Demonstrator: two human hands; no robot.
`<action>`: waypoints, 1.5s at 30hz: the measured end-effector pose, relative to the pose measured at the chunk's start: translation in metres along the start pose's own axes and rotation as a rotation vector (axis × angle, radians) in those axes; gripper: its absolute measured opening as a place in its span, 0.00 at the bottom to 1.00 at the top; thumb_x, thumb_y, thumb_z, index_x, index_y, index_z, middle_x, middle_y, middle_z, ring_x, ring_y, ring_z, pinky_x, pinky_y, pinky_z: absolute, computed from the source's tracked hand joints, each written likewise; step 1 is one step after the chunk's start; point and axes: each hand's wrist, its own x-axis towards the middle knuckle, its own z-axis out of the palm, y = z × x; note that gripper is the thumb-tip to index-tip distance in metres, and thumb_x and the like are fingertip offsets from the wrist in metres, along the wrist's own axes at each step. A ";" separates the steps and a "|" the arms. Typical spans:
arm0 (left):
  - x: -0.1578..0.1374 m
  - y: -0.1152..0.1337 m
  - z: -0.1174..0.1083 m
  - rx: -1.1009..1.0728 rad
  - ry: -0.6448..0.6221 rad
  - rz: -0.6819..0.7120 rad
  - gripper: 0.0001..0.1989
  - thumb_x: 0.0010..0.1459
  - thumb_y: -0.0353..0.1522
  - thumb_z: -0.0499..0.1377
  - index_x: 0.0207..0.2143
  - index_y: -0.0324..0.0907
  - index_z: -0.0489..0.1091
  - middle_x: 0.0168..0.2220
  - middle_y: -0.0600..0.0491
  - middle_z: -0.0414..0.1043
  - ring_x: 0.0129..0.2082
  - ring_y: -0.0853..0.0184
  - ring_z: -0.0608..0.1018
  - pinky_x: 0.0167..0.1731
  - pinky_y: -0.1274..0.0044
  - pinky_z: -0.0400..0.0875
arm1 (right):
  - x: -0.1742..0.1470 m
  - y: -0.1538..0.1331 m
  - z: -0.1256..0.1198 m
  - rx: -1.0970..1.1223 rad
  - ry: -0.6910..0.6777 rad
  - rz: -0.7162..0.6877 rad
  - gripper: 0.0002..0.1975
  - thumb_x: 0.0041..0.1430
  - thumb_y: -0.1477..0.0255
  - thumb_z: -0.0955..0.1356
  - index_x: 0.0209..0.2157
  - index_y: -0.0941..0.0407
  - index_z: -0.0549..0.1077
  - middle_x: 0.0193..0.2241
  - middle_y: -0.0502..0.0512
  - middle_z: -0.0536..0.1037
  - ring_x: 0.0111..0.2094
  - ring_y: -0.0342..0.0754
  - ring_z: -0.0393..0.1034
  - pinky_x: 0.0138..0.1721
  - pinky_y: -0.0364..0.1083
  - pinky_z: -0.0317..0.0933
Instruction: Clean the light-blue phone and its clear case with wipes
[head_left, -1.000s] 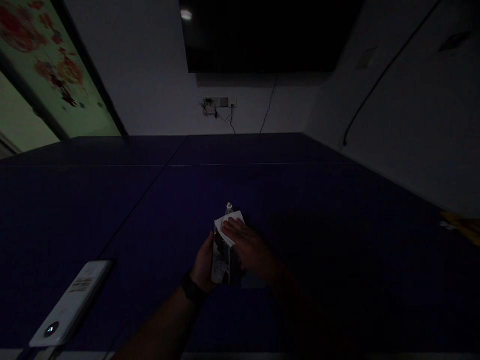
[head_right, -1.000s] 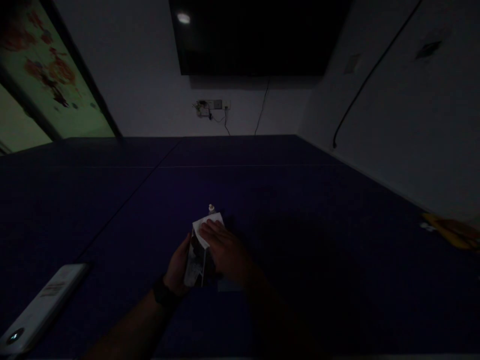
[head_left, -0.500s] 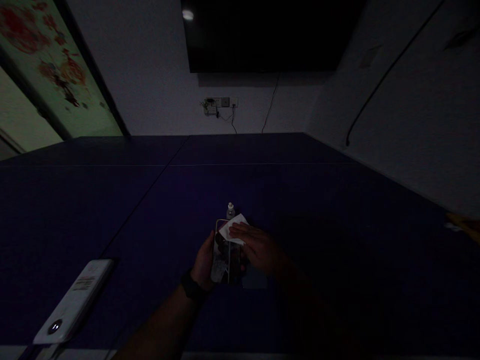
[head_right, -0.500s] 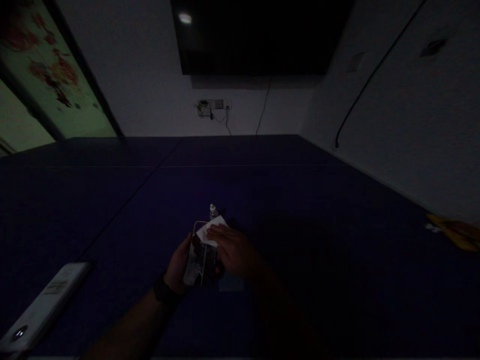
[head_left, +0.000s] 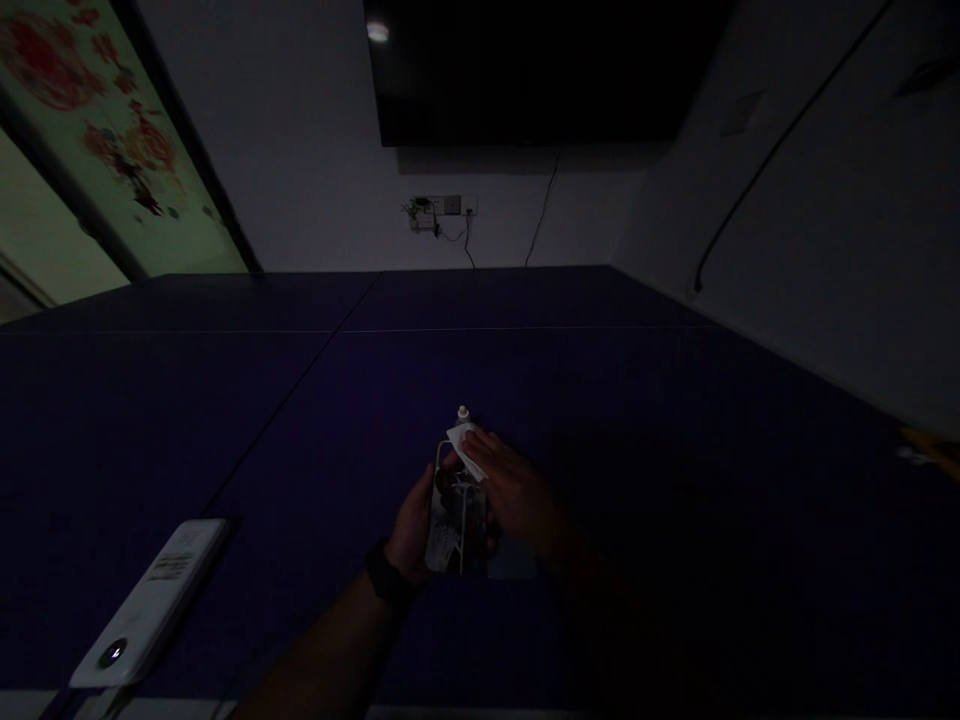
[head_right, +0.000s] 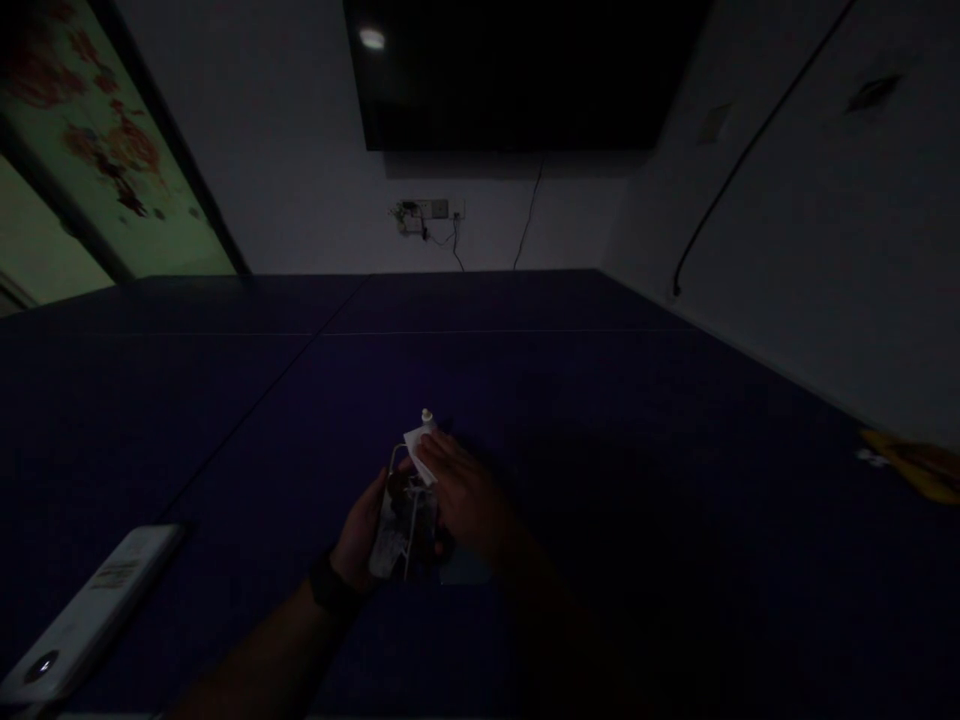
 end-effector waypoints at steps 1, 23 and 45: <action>0.000 0.000 0.000 -0.004 0.014 -0.003 0.32 0.67 0.50 0.51 0.68 0.46 0.58 0.37 0.47 0.80 0.31 0.58 0.82 0.34 0.65 0.78 | 0.000 -0.001 0.001 0.004 -0.014 -0.020 0.33 0.62 0.85 0.60 0.67 0.54 0.63 0.65 0.59 0.69 0.69 0.52 0.58 0.68 0.60 0.56; -0.001 0.003 -0.004 -0.042 -0.097 -0.033 0.26 0.67 0.48 0.53 0.61 0.44 0.66 0.39 0.45 0.81 0.34 0.55 0.84 0.31 0.65 0.79 | -0.001 0.000 0.000 0.014 0.003 -0.063 0.33 0.64 0.84 0.60 0.68 0.53 0.61 0.65 0.59 0.68 0.69 0.53 0.57 0.68 0.60 0.57; 0.001 -0.001 -0.010 -0.052 -0.144 0.003 0.27 0.67 0.48 0.52 0.64 0.47 0.63 0.39 0.45 0.81 0.34 0.54 0.84 0.34 0.64 0.78 | 0.000 0.000 0.000 -0.011 0.062 -0.083 0.31 0.63 0.84 0.59 0.67 0.55 0.63 0.64 0.62 0.70 0.68 0.52 0.59 0.67 0.59 0.59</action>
